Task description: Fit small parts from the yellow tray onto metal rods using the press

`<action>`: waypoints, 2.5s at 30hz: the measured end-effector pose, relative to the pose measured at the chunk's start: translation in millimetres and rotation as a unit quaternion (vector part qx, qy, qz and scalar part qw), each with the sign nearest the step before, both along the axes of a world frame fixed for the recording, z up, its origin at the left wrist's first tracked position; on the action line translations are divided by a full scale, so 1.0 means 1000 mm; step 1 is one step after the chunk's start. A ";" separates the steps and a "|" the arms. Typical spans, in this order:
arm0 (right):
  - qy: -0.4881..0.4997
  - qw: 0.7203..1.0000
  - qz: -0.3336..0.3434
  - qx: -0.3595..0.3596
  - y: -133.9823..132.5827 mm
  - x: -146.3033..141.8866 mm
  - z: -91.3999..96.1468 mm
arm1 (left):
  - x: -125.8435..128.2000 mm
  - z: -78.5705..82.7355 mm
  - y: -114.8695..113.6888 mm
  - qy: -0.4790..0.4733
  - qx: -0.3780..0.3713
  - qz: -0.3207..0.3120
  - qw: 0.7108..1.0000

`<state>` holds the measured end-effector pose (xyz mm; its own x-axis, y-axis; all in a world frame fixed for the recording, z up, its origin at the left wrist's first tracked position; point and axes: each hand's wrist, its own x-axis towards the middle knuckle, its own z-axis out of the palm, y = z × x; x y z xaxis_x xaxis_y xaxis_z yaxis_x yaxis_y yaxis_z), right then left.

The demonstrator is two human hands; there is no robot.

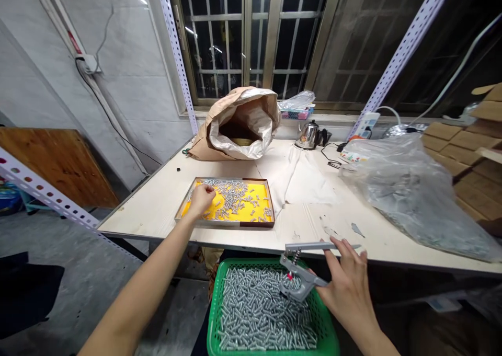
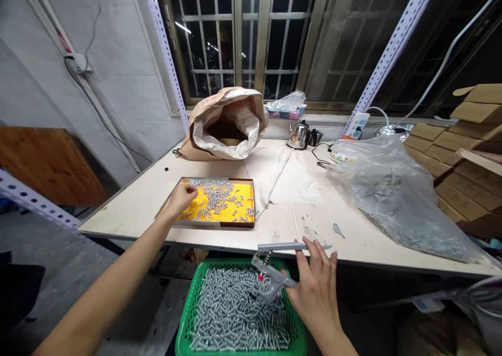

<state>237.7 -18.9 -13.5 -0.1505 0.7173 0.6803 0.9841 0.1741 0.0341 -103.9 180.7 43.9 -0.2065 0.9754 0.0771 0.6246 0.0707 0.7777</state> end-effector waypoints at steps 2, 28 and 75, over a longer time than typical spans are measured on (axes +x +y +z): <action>0.006 1.000 -0.005 -0.007 0.007 -0.006 0.006 | 0.017 -0.002 -0.032 -0.055 -0.007 -0.028 0.998; 0.030 0.991 0.049 -0.125 0.008 -0.051 0.021 | 0.098 -0.028 -0.173 -0.347 -0.302 -0.242 0.854; -0.009 0.999 0.012 -0.051 -0.011 -0.017 0.005 | 0.079 -0.031 -0.214 -0.171 -0.028 -0.145 0.974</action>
<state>220.3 -30.4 -8.6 -0.1798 0.7784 0.6014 0.9790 0.2015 0.0319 -24.9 -33.6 12.7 0.0746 0.9972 -0.0022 0.3301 -0.0226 0.9437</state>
